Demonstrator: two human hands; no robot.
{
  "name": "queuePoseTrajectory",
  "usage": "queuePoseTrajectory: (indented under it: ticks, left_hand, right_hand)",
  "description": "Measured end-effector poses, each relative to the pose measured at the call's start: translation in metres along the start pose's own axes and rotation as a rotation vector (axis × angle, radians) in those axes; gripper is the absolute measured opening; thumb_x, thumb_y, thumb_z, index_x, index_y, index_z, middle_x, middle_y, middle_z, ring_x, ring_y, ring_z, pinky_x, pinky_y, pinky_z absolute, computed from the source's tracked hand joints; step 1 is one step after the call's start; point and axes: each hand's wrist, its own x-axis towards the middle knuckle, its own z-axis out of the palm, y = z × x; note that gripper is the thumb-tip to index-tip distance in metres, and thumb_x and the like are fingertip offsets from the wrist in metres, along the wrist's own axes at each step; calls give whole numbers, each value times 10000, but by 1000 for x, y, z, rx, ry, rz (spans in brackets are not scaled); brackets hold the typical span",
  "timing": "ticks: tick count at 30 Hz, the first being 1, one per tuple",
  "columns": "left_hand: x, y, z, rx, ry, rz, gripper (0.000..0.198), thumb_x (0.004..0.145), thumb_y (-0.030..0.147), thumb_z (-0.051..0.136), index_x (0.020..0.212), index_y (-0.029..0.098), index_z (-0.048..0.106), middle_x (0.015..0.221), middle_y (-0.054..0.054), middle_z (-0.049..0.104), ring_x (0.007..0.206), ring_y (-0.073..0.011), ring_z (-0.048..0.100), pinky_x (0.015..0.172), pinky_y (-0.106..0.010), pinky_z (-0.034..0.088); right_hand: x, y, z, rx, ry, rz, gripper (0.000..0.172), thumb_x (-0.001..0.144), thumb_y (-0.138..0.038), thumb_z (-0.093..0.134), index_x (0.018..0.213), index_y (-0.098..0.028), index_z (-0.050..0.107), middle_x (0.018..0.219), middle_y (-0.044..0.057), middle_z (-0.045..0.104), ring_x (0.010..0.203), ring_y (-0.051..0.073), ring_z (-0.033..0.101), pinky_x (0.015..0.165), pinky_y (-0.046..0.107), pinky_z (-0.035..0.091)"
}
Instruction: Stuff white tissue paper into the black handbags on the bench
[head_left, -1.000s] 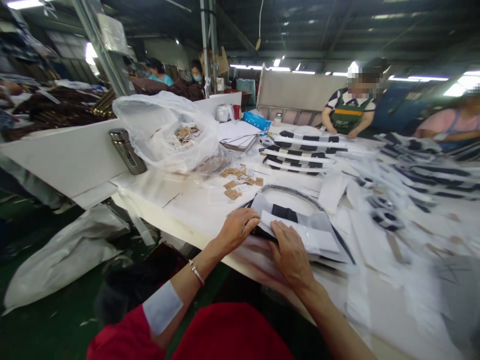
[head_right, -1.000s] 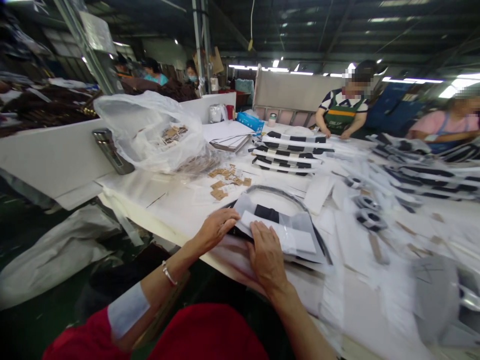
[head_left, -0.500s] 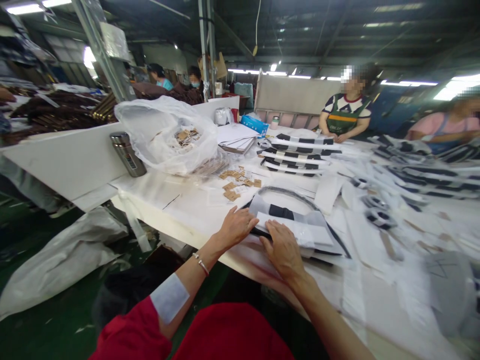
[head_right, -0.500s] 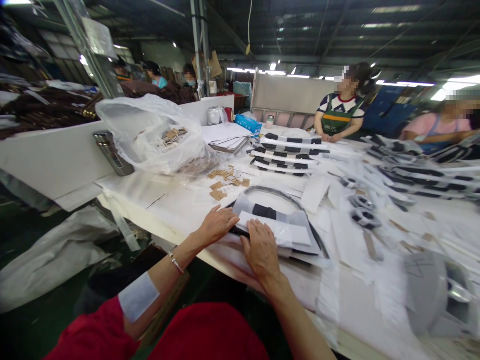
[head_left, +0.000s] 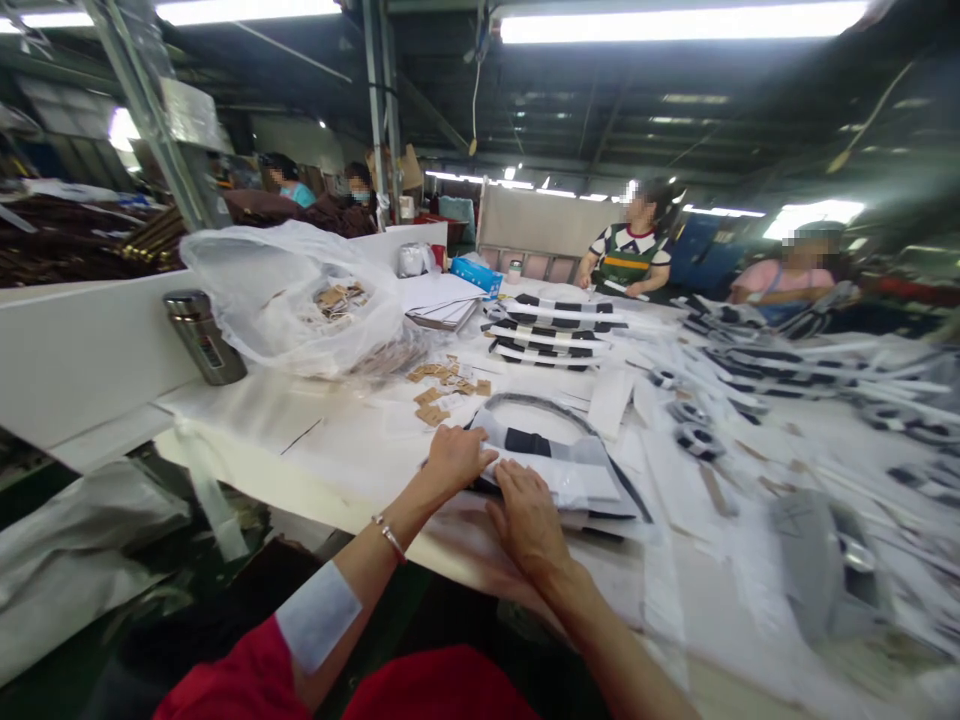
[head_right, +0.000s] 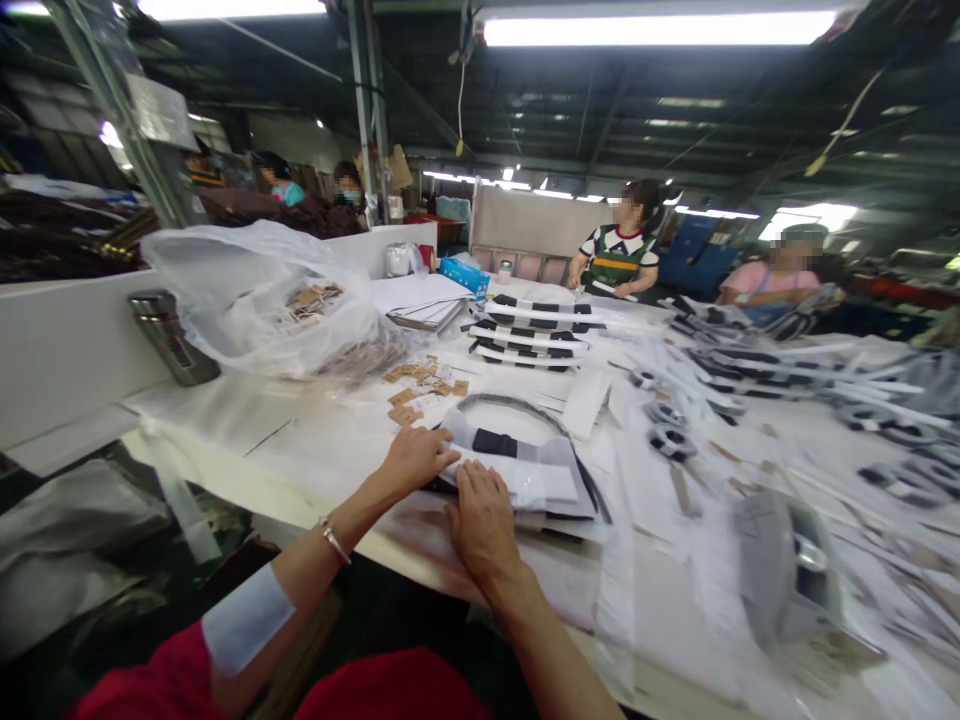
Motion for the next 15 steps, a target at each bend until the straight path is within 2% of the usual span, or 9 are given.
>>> queuePoseTrajectory:
  ticks: [4, 6, 8, 12, 15]
  left_hand:
    - [9, 6, -1, 39, -22, -3, 392, 836, 350, 617, 1175, 159, 659, 993, -144, 745, 1025, -328, 673, 910, -430, 472]
    - [8, 6, 1, 40, -23, 2, 436, 835, 297, 597, 1240, 136, 611, 993, -142, 741, 1013, -318, 672, 890, -415, 478]
    - [6, 5, 3, 33, -23, 1, 464, 846, 272, 570, 1284, 117, 564, 1004, -137, 736, 1014, -303, 667, 885, -401, 476]
    - [5, 4, 5, -20, -81, -65, 492, 899, 359, 499, 1323, 109, 504, 1060, -142, 719, 1057, -305, 647, 926, -411, 452]
    - [9, 3, 9, -114, -114, -105, 586, 875, 454, 511, 1356, 121, 469, 1079, -140, 708, 1071, -321, 638, 933, -415, 439]
  right_hand:
    - [12, 23, -31, 74, -62, -49, 455, 848, -270, 651, 1293, -188, 598, 1355, 123, 623, 1275, 274, 553, 1083, 467, 429]
    - [16, 43, -49, 37, -5, -5, 475, 859, -335, 655, 1311, -203, 588, 1372, 123, 610, 1292, 277, 539, 1084, 475, 423]
    - [14, 64, -63, -47, 42, 101, 522, 863, -395, 656, 1333, -186, 570, 1385, 139, 596, 1300, 294, 529, 1089, 487, 412]
    - [-1, 87, -65, -119, -63, 298, 508, 896, -483, 601, 1289, -161, 610, 1297, 147, 656, 1206, 310, 600, 1049, 466, 445]
    - [-9, 88, -56, -117, -85, 332, 476, 916, -501, 567, 1269, -188, 630, 1269, 130, 675, 1181, 314, 612, 1032, 463, 447]
